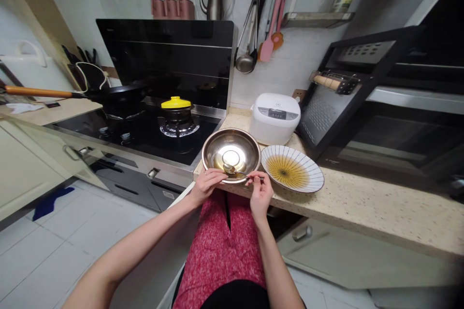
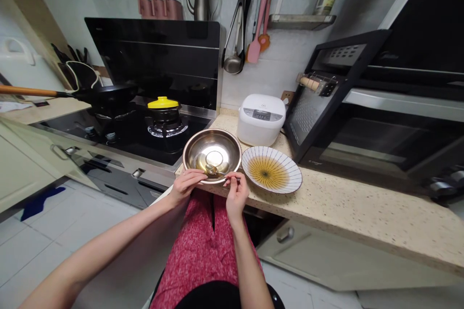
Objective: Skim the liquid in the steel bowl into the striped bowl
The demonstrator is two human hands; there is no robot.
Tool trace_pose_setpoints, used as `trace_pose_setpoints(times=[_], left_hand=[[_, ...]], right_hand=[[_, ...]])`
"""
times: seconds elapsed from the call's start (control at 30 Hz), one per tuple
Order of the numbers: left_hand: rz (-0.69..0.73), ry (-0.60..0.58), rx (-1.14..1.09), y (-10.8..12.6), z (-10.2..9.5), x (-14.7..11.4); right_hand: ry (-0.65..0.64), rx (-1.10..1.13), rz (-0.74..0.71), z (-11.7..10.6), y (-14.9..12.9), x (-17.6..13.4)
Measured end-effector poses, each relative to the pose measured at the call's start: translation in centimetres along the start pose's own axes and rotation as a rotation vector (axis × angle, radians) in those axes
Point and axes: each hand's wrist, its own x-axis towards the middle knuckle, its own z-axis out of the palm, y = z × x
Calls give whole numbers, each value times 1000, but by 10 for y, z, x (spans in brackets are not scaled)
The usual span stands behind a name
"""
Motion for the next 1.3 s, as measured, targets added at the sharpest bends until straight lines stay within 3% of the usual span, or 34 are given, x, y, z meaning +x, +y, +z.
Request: trace_pose_setpoints(times=[0.63,1.3], left_hand=[[-1,-22,-30,0,-2,3],[6,-27,-17,3,-6,7]], right_hand=[[72,41,3,-9,-16,0],[211,76,-90,-21,-40,36]])
